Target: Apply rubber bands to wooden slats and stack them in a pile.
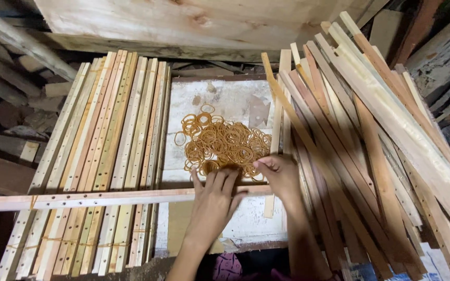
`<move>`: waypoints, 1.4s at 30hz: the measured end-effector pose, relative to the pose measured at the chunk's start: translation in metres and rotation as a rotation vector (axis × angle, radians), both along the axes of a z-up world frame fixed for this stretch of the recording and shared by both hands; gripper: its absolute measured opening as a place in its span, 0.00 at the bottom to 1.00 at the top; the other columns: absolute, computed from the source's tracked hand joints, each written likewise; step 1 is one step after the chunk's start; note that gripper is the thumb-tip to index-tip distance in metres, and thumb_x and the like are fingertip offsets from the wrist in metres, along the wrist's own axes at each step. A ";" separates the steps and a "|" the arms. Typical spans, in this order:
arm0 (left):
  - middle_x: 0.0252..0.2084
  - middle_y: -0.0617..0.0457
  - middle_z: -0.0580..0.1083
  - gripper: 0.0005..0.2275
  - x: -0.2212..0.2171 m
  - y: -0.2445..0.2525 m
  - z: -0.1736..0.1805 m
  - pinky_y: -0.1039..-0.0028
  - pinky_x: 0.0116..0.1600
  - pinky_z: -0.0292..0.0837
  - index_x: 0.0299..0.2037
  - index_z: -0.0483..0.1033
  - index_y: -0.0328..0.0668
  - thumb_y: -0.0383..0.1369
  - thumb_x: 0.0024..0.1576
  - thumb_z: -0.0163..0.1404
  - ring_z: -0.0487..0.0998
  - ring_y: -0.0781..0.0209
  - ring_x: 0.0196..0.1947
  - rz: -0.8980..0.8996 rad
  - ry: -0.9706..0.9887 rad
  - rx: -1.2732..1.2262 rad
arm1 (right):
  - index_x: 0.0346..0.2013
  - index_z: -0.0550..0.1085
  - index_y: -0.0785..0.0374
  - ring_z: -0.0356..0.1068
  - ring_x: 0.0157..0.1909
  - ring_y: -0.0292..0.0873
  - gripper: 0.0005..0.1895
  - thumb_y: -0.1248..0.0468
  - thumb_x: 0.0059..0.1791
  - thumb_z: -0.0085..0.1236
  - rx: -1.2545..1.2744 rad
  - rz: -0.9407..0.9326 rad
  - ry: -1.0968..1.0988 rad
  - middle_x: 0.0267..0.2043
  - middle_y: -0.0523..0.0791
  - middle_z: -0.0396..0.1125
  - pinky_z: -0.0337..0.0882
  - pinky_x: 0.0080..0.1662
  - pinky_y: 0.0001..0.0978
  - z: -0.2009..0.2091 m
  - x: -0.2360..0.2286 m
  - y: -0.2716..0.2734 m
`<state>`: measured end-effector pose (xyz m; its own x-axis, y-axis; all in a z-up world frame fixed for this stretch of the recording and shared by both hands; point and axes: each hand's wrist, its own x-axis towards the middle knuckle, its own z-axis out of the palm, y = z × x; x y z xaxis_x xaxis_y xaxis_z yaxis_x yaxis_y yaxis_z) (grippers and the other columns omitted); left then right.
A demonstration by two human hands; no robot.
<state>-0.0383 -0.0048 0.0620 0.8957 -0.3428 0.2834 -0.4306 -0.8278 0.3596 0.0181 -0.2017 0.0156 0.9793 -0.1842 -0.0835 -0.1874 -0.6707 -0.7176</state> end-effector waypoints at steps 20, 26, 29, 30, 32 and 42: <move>0.39 0.54 0.74 0.06 0.004 -0.061 -0.004 0.24 0.62 0.35 0.32 0.79 0.49 0.37 0.56 0.51 0.67 0.47 0.57 -0.035 -0.018 -0.129 | 0.25 0.67 0.67 0.62 0.28 0.46 0.09 0.66 0.49 0.44 1.446 0.372 -0.217 0.20 0.51 0.61 0.61 0.32 0.31 -0.061 -0.061 -0.051; 0.44 0.53 0.75 0.08 0.003 -0.046 0.021 0.22 0.63 0.29 0.40 0.80 0.49 0.39 0.54 0.55 0.64 0.47 0.61 -0.089 0.064 -0.042 | 0.36 0.74 0.73 0.71 0.22 0.41 0.03 0.75 0.48 0.57 1.243 0.146 -0.239 0.31 0.59 0.73 0.60 0.16 0.17 -0.027 -0.073 -0.040; 0.49 0.54 0.76 0.20 0.001 -0.027 0.025 0.21 0.63 0.27 0.50 0.78 0.51 0.45 0.48 0.61 0.61 0.47 0.64 -0.056 0.108 0.137 | 0.47 0.79 0.74 0.70 0.21 0.39 0.17 0.75 0.43 0.66 0.945 0.089 -0.293 0.26 0.54 0.75 0.60 0.17 0.17 -0.002 -0.076 -0.042; 0.50 0.54 0.76 0.27 0.001 -0.020 0.023 0.19 0.64 0.28 0.53 0.77 0.52 0.47 0.43 0.64 0.60 0.47 0.66 0.002 0.113 0.250 | 0.48 0.80 0.70 0.66 0.21 0.34 0.22 0.75 0.40 0.71 0.776 0.088 -0.317 0.22 0.50 0.75 0.58 0.18 0.16 0.005 -0.077 -0.043; 0.50 0.51 0.77 0.20 0.002 -0.014 0.015 0.18 0.65 0.27 0.47 0.79 0.45 0.44 0.47 0.63 0.62 0.45 0.66 0.006 0.135 0.257 | 0.51 0.79 0.63 0.75 0.31 0.42 0.27 0.69 0.37 0.73 0.597 0.068 -0.171 0.38 0.50 0.76 0.73 0.28 0.26 0.008 -0.079 -0.046; 0.41 0.51 0.80 0.16 -0.016 -0.002 0.039 0.23 0.68 0.25 0.40 0.81 0.41 0.44 0.49 0.59 0.79 0.54 0.48 -0.118 -0.059 -0.036 | 0.50 0.78 0.65 0.74 0.46 0.46 0.28 0.62 0.37 0.73 0.750 0.464 -0.190 0.51 0.48 0.70 0.81 0.49 0.37 -0.007 -0.064 -0.033</move>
<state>-0.0541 -0.0072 0.1007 0.8312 -0.4333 0.3484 -0.5454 -0.7574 0.3590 -0.0463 -0.2351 0.0081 0.9513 0.2704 0.1482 0.1518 0.0077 -0.9884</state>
